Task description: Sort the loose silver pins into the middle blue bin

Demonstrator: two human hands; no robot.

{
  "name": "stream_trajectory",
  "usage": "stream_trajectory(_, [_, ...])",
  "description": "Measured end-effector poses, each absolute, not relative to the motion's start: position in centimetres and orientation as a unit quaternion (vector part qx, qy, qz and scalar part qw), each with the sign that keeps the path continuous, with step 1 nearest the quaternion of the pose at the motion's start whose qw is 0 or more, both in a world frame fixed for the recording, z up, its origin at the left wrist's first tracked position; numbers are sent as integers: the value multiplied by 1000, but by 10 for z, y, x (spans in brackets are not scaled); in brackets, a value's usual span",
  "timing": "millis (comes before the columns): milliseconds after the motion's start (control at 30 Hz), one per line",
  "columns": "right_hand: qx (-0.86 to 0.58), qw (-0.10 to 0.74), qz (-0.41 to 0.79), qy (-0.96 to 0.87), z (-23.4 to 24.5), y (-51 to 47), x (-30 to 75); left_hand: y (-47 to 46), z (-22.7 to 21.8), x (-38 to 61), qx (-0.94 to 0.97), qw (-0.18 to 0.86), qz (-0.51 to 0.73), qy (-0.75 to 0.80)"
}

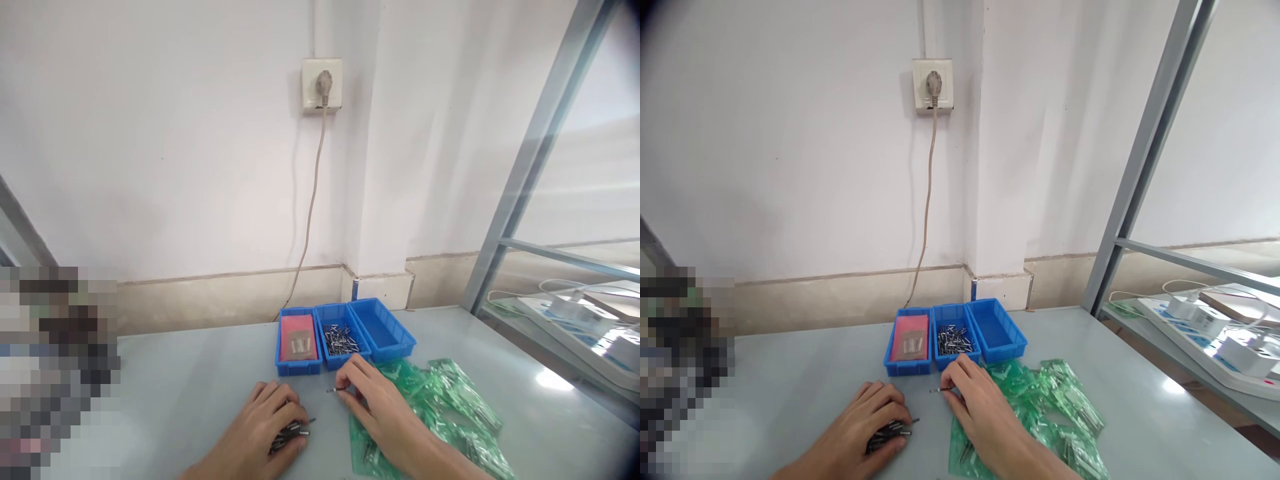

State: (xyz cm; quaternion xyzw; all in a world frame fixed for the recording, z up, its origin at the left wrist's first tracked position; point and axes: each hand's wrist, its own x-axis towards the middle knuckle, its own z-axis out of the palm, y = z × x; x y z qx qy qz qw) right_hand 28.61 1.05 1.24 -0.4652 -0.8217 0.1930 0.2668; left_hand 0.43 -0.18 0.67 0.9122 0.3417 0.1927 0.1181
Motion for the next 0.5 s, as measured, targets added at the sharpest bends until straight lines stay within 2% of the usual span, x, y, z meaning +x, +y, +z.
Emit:
stream_trajectory(300, [-488,288,249,-785,18,11,284,-2,8,5,912,107,195,344])
stream_trajectory(500, [-455,350,331,-749,18,14,285,-2,9,5,915,104,189,341])
